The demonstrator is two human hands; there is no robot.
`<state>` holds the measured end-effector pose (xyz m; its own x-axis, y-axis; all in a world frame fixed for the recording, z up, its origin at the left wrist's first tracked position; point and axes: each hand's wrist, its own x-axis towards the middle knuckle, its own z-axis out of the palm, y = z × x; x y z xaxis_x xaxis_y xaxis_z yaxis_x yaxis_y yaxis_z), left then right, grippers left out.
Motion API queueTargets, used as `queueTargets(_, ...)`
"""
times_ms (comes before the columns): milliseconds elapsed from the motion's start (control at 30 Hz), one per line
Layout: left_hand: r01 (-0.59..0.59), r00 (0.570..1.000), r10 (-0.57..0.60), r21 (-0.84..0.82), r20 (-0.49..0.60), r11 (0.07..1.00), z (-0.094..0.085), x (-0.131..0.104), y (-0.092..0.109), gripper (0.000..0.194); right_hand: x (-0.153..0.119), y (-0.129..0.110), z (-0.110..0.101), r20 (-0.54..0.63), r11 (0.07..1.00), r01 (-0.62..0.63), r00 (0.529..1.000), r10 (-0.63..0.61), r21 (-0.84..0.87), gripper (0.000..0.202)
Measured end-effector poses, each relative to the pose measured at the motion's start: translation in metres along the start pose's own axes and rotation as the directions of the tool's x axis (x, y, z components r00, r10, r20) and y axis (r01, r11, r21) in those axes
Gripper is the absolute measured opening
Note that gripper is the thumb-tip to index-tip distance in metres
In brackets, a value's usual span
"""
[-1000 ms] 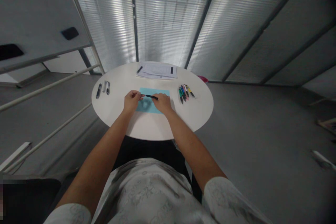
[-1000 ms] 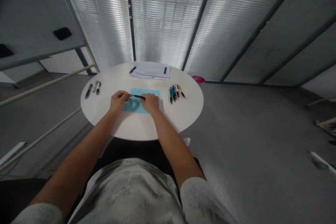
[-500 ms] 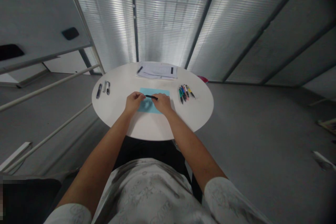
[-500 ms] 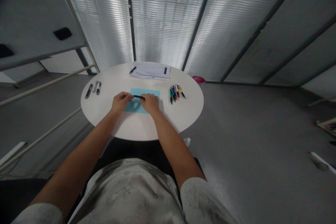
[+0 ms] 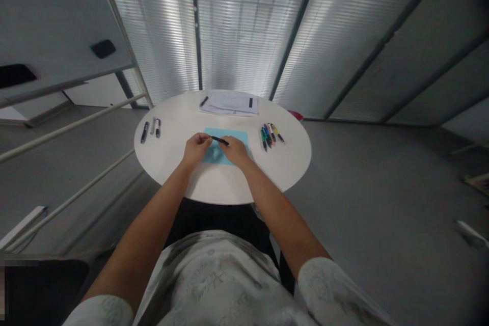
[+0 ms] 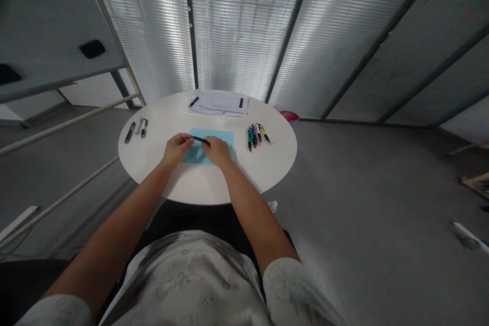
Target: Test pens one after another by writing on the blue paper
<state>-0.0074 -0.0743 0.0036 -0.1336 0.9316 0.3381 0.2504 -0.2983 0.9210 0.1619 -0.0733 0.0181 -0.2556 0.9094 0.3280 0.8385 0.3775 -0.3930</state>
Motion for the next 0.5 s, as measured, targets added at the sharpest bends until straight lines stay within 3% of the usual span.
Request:
queueTargets(100,-0.027,0.994,0.061,0.331,-0.091,0.943,-0.001,-0.005,0.007,0.03,0.001,0.001,0.001,-0.031,1.0,-0.028,0.999,0.028,0.002,0.025)
queueTargets(200,0.085,0.98,0.057,0.66,-0.19,0.746,-0.001,-0.011,0.015,0.035,0.002,0.002,0.002,-0.051,0.998,-0.067,0.997,0.066,-0.017,0.025)
queueTargets(333,0.129,0.991,-0.061,0.757,-0.117,0.641,0.001,-0.015,0.017,0.034,0.002,0.001,0.001,-0.036,0.994,-0.097,0.995,0.095,-0.059,0.025)
queueTargets(500,0.101,0.994,-0.09,0.74,-0.055,0.665,-0.001,-0.011,0.01,0.028,0.001,-0.003,-0.001,0.035,0.991,-0.1,0.994,0.104,-0.086,0.025)
